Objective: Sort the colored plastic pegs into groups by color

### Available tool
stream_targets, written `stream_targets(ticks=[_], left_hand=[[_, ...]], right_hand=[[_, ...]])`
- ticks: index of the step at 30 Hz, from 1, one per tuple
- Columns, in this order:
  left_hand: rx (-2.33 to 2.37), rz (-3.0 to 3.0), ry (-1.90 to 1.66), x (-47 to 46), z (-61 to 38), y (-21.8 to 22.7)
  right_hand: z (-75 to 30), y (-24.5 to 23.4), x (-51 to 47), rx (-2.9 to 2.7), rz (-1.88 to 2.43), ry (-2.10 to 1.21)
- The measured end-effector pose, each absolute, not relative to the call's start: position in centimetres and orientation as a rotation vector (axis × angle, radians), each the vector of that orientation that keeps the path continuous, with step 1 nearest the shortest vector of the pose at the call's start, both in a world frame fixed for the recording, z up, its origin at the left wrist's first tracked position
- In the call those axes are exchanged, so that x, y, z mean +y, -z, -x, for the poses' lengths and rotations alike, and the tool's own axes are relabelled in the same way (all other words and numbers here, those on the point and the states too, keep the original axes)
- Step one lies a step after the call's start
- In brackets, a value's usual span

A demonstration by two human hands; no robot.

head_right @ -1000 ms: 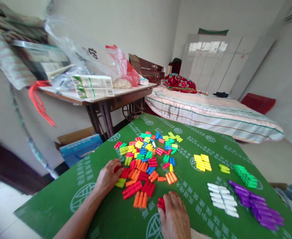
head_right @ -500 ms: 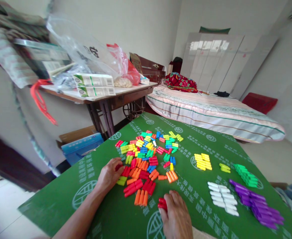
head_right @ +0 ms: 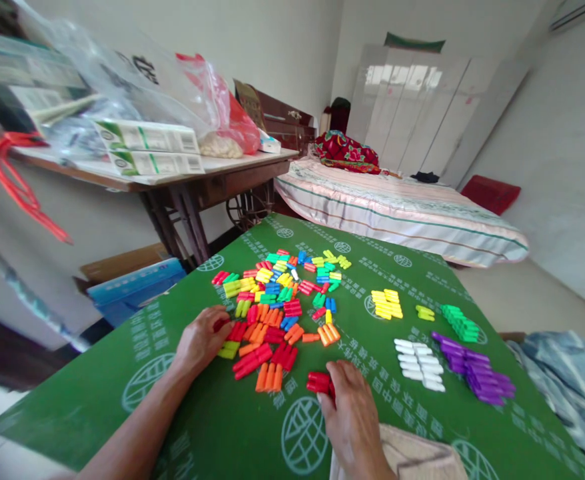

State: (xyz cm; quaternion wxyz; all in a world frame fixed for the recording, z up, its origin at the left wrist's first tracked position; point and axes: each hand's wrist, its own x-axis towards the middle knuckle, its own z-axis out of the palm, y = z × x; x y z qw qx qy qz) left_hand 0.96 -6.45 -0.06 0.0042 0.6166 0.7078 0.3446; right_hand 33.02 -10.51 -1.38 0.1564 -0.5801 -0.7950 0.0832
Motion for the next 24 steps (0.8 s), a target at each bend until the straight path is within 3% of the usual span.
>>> stream_targets(ticks=[7, 17, 24], left_hand=[[2.229, -1.943, -1.057, -6.3, -0.9, 0.1], [2.242, -1.943, -1.021, -6.1, -0.6, 0.3], [2.231, -1.940, -1.021, -6.1, -0.8, 0.1]], right_hand=[[-34.9, -0.9, -10.5, -2.277, 1.883, -0.373], [-34.2, -1.6, -11.0, -2.411, 1.839, -0.526], [-34.0, -1.6, -11.1, -2.412, 1.874, -0.451]])
